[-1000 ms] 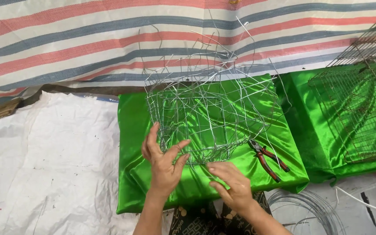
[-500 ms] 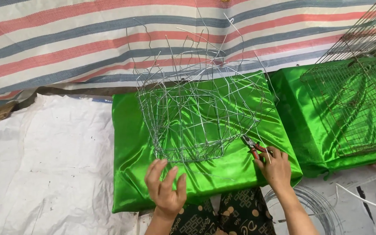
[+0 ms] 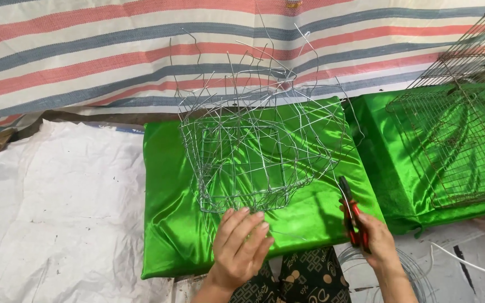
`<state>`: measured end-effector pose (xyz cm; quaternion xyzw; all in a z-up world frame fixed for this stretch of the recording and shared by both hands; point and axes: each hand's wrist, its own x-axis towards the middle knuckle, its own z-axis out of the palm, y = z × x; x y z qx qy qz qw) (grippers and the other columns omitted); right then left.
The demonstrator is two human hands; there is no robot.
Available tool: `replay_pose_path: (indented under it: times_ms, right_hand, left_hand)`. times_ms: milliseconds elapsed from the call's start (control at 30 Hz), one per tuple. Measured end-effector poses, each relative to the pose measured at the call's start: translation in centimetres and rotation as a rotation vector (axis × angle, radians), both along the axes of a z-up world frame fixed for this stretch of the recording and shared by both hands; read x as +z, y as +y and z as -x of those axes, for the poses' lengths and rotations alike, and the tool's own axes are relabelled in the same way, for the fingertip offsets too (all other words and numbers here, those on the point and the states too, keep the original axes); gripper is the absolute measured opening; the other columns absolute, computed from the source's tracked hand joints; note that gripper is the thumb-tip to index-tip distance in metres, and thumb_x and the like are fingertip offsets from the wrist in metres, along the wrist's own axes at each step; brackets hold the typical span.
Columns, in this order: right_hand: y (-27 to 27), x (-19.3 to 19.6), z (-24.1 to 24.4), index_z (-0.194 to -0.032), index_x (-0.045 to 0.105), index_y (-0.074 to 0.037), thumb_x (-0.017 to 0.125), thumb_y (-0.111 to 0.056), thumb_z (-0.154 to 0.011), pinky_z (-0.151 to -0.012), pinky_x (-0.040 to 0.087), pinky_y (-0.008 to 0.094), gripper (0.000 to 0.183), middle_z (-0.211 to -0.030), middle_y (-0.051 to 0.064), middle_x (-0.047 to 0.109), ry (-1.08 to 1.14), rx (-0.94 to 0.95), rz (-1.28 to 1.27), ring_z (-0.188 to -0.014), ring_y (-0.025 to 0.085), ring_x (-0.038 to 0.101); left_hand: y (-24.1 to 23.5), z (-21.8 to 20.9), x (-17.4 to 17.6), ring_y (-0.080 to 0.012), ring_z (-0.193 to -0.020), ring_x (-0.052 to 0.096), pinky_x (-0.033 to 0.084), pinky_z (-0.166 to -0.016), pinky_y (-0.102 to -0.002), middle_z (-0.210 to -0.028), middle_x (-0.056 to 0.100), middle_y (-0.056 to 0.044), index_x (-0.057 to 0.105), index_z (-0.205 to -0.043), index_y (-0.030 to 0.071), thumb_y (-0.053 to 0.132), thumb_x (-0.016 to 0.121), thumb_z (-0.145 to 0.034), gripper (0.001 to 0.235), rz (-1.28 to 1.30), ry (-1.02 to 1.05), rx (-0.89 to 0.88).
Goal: Constructing the bottom rim and structure of a wire cage by bending and cutting metal wires using pliers.
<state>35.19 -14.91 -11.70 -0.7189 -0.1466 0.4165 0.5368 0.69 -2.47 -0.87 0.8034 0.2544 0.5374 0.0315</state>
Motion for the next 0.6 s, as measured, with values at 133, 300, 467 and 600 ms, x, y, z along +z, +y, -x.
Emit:
replay_pose_path:
  times_ms: [133, 300, 467, 600]
  right_hand:
    - [-1.5, 6.0, 3.0, -0.084, 0.068, -0.004, 0.073, -0.014, -0.082, -0.073, 0.052, 0.047, 0.011, -0.143, 0.031, 0.057, 0.415, 0.410, -0.426, -0.089, 0.033, 0.064]
    - [1.1, 14.8, 6.4, -0.121, 0.071, 0.003, 0.068, -0.005, -0.083, -0.098, 0.063, 0.048, 0.038, -0.147, 0.021, 0.059, -0.166, 0.761, -0.425, -0.109, 0.027, 0.075]
    - [2.9, 19.3, 10.9, -0.109, 0.067, -0.016, 0.063, -0.021, -0.087, -0.062, 0.050, 0.042, 0.022, -0.151, 0.013, 0.052, -1.485, 0.930, -0.138, -0.090, 0.025, 0.056]
    - [1.4, 19.6, 12.3, -0.116, 0.063, -0.014, 0.062, -0.023, -0.089, -0.067, 0.057, 0.048, 0.029, -0.159, 0.014, 0.040, -1.343, 1.224, 0.021, -0.098, 0.030, 0.058]
  left_hand:
    - [0.0, -1.3, 2.8, -0.0271, -0.105, 0.064, 0.046, -0.107, -0.049, -0.109, 0.070, -0.012, 0.063, -0.121, 0.004, 0.020, 0.078, -0.092, 0.036, 0.069, 0.048, -0.119]
    - [0.4, -3.1, 1.2, -0.0177, -0.071, 0.047, 0.045, -0.078, -0.036, -0.069, 0.050, -0.001, 0.056, -0.074, 0.010, 0.031, 0.056, -0.101, 0.034, 0.097, -0.145, -0.132]
    - [0.4, -3.7, -0.2, -0.0151, -0.070, 0.043, 0.041, -0.077, -0.032, -0.067, 0.041, 0.003, 0.044, -0.068, 0.016, 0.033, 0.057, -0.096, 0.035, 0.092, -0.487, -0.018]
    - [0.0, -3.2, -0.1, -0.0164, -0.076, 0.044, 0.050, -0.088, -0.045, -0.076, 0.041, 0.002, 0.044, -0.077, 0.018, 0.050, 0.049, -0.098, 0.039, 0.144, -0.462, 0.009]
